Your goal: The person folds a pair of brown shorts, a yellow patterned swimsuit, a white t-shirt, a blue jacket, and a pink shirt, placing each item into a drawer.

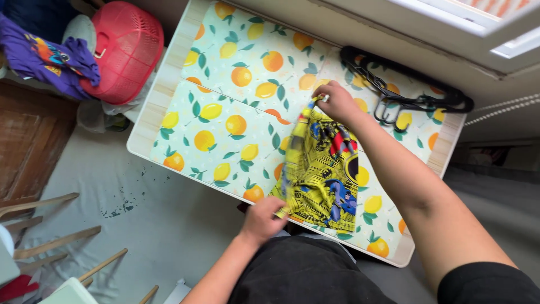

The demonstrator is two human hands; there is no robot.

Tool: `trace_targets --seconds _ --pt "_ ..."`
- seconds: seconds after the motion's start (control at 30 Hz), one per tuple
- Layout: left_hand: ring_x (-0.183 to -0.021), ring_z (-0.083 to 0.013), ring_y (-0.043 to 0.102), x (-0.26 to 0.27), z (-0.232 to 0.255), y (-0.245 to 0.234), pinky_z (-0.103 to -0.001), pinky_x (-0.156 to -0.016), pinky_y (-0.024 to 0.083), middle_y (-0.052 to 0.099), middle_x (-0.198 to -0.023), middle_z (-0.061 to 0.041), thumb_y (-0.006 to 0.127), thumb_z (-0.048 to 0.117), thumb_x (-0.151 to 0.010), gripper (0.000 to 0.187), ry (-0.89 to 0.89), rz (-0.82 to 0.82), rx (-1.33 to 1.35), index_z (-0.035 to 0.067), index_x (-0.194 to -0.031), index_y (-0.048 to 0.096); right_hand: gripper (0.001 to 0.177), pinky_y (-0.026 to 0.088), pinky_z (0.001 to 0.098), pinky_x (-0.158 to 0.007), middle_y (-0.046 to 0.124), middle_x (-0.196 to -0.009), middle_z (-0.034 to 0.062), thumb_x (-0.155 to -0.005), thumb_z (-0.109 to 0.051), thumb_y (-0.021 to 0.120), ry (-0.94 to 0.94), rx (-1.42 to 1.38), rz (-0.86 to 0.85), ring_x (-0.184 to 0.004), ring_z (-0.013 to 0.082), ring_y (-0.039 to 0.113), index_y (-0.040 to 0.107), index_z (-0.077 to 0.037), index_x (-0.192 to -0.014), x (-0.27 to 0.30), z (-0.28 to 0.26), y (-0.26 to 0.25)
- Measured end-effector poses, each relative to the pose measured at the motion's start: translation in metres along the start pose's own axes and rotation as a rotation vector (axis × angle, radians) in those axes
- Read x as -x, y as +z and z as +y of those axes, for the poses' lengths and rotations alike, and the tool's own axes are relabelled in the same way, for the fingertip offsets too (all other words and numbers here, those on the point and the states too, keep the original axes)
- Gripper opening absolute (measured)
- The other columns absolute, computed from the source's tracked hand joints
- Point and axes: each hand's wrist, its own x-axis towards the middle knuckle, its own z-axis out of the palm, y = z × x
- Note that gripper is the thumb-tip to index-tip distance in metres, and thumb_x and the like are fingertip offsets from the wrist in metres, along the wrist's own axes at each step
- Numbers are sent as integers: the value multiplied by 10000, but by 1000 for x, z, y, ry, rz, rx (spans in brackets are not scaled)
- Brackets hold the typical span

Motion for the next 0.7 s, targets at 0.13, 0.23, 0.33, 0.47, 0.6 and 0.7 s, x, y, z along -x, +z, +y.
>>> trace_targets --seconds 0.13,0.23,0.33,0.47,0.6,0.7 --pt "-812 -328 677 -2 21 50 -432 -707 541 651 -859 -110 787 145 -827 214 83 -244 24 73 -987 666 233 541 384 -812 563 -1117 112 -882 -73 639 90 31 69 -831 249 654 736 -159 -1076 34 27 -25" --pt "-840 -323 677 -9 27 84 -438 -724 541 657 -895 -100 736 142 -823 216 135 -355 83 84 -1003 631 243 557 376 -797 589 -1086 152 -864 -44 662 86 72 134 -827 257 671 766 -131 -1066 52 35 -38" --pt "-838 -346 669 -14 25 117 -466 -707 527 656 -879 -117 733 167 -828 219 141 -458 2 76 -986 613 319 592 380 -678 715 -960 124 -959 -41 492 515 -255 -37 -797 224 740 694 -129 -1190 64 42 -45" --pt "-874 -360 679 -18 29 146 -492 -724 532 679 -904 -127 703 202 -866 207 77 -625 -80 73 -985 593 326 623 332 -704 729 -961 91 -960 -26 462 533 -462 -25 -831 196 742 706 -79 -1170 64 100 -23" --pt "-907 -362 688 -17 29 170 -488 -752 544 695 -931 -136 679 203 -882 211 69 -731 -126 61 -1010 590 315 623 322 -779 736 -1017 67 -980 -142 498 557 -680 1 -883 160 722 731 -60 -1176 68 126 -11" --pt "-908 -375 684 -20 32 176 -499 -752 544 702 -945 -151 690 218 -883 230 80 -786 -95 53 -1031 627 358 571 383 -793 696 -1097 98 -911 -233 710 585 -318 2 -927 188 651 678 -74 -1230 79 104 -11"
